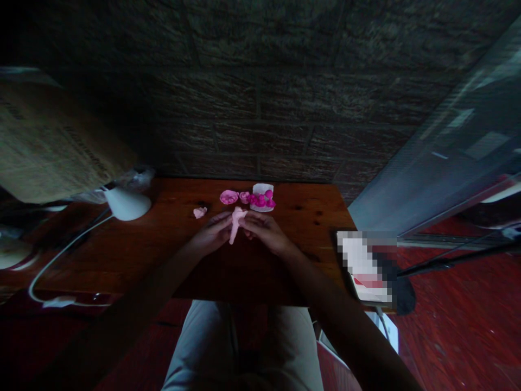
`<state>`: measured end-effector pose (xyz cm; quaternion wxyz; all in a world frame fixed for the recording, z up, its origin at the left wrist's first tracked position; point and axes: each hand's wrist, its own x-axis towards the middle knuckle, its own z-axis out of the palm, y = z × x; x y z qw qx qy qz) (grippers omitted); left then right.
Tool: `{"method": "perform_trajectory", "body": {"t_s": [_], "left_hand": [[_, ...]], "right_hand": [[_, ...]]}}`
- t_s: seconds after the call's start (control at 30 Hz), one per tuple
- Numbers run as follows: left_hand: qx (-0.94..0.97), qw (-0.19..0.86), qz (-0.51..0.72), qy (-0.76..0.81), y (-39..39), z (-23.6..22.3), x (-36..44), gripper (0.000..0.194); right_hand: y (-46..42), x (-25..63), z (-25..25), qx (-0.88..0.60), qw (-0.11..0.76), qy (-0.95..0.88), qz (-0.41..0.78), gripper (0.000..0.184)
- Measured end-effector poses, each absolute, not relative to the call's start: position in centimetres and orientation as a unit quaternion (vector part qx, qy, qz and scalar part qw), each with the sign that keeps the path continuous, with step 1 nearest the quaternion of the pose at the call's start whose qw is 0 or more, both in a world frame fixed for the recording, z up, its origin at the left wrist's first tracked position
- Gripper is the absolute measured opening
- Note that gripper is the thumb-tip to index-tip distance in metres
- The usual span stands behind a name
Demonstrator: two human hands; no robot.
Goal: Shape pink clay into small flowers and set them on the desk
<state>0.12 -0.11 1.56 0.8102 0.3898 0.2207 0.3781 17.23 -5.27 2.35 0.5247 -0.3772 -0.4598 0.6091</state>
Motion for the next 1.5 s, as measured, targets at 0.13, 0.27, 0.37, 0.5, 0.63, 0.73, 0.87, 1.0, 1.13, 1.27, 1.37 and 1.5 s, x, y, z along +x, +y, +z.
{"method": "perform_trajectory", "body": {"t_s": [0.13, 0.27, 0.37, 0.5, 0.63, 0.73, 0.87, 1.0, 1.13, 1.27, 1.37, 1.5], "left_hand": [[0.382, 0.818, 0.377, 0.208, -0.2, 1.8, 0.2, 0.012], [0.361, 0.836, 0.347, 0.224, -0.2, 1.6, 0.0, 0.009], [0.36, 0.845, 0.313, 0.241, -0.3, 1.3, -0.2, 0.012], [0.357, 0.859, 0.271, 0.248, -0.3, 0.8, -0.6, 0.022], [0.359, 0.861, 0.272, 0.238, -0.2, 0.5, -0.8, 0.021], [0.379, 0.847, 0.291, 0.233, -0.2, 0.6, -0.7, 0.022], [0.396, 0.84, 0.301, 0.218, -0.3, 0.9, -0.5, 0.023], [0.369, 0.848, 0.311, 0.219, -0.4, 1.2, -0.4, 0.027], [0.374, 0.839, 0.323, 0.225, -0.7, 1.5, -0.2, 0.025], [0.413, 0.817, 0.341, 0.213, -0.9, 1.7, 0.1, 0.033], [0.488, 0.757, 0.358, 0.247, -0.1, 1.8, -0.8, 0.04], [0.62, 0.45, 0.502, 0.4, 2.5, 1.8, -4.4, 0.038]], "right_hand": [[-5.2, 16.9, 2.6, -0.371, 0.541, -0.444, 0.61, 0.04], [-5.4, 16.6, 3.0, -0.342, 0.529, -0.421, 0.652, 0.045], [-5.6, 16.5, 3.2, -0.324, 0.514, -0.425, 0.671, 0.045], [-5.7, 16.5, 3.3, -0.314, 0.503, -0.429, 0.682, 0.045], [-5.7, 16.4, 3.2, -0.306, 0.497, -0.432, 0.688, 0.045], [-5.6, 16.2, 2.9, -0.297, 0.497, -0.436, 0.689, 0.044], [-5.5, 16.1, 2.7, -0.295, 0.506, -0.443, 0.679, 0.042], [-5.4, 16.2, 2.7, -0.298, 0.513, -0.446, 0.671, 0.042], [-5.4, 16.2, 2.4, -0.309, 0.513, -0.456, 0.659, 0.045], [-5.3, 16.4, 2.1, -0.321, 0.51, -0.475, 0.641, 0.045], [-5.3, 17.1, 2.6, -0.362, 0.513, -0.506, 0.592, 0.043], [-5.5, 18.5, 3.4, -0.438, 0.52, -0.603, 0.417, 0.031]]}}
